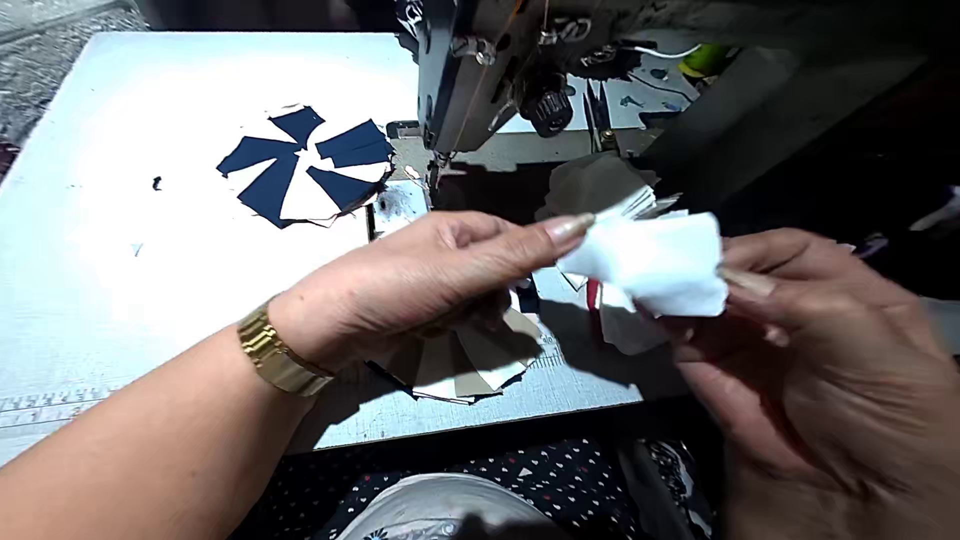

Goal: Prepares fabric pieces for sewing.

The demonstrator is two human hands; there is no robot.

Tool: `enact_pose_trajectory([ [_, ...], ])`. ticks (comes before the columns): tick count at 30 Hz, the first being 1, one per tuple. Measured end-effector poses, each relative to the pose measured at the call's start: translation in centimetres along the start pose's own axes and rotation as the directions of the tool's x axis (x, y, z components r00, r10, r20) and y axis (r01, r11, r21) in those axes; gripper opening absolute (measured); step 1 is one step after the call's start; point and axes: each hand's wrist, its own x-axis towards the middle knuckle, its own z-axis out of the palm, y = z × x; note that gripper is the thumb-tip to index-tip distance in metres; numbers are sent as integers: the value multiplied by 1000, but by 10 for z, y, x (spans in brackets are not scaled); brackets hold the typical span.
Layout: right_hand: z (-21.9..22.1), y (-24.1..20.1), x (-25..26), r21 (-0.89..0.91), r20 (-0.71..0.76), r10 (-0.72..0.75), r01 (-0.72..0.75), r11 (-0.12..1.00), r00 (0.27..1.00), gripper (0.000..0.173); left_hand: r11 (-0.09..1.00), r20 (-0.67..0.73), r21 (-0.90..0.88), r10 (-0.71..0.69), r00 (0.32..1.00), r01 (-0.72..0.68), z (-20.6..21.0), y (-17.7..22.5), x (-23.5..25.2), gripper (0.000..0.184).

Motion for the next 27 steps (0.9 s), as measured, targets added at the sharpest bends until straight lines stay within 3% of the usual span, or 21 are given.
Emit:
enact_pose_trajectory([
  [3,18,9,-1,61,31,24,-26,998,999,20,998,67,-53,-32,997,36,0,-3,1,26],
  [6,20,15,-1,90,25,48,-50,995,999,18,993,-17,-113,-42,999,39,-2,-6,2,11],
  [8,19,18,-1,89,24,74,-76,993,997,18,999,-104,-34,-10,995,6,-1,-6,2,8],
  [11,25,16,1,-23,-32,83,-84,996,996,6,986,-78,134,113,991,-101,-3,-8,3,9],
  [16,30,16,4,-207,-114,-74,49,977,991,28,896,-45,369,282,958,-246,-10,-9,5,20],
  [22,29,26,-5,-355,-99,-98,57,933,990,30,678,7,676,385,923,-288,-19,-11,6,29],
  [27,35,36,-5,-518,-117,-23,-41,854,993,25,458,0,874,332,943,-162,-16,-18,6,35],
])
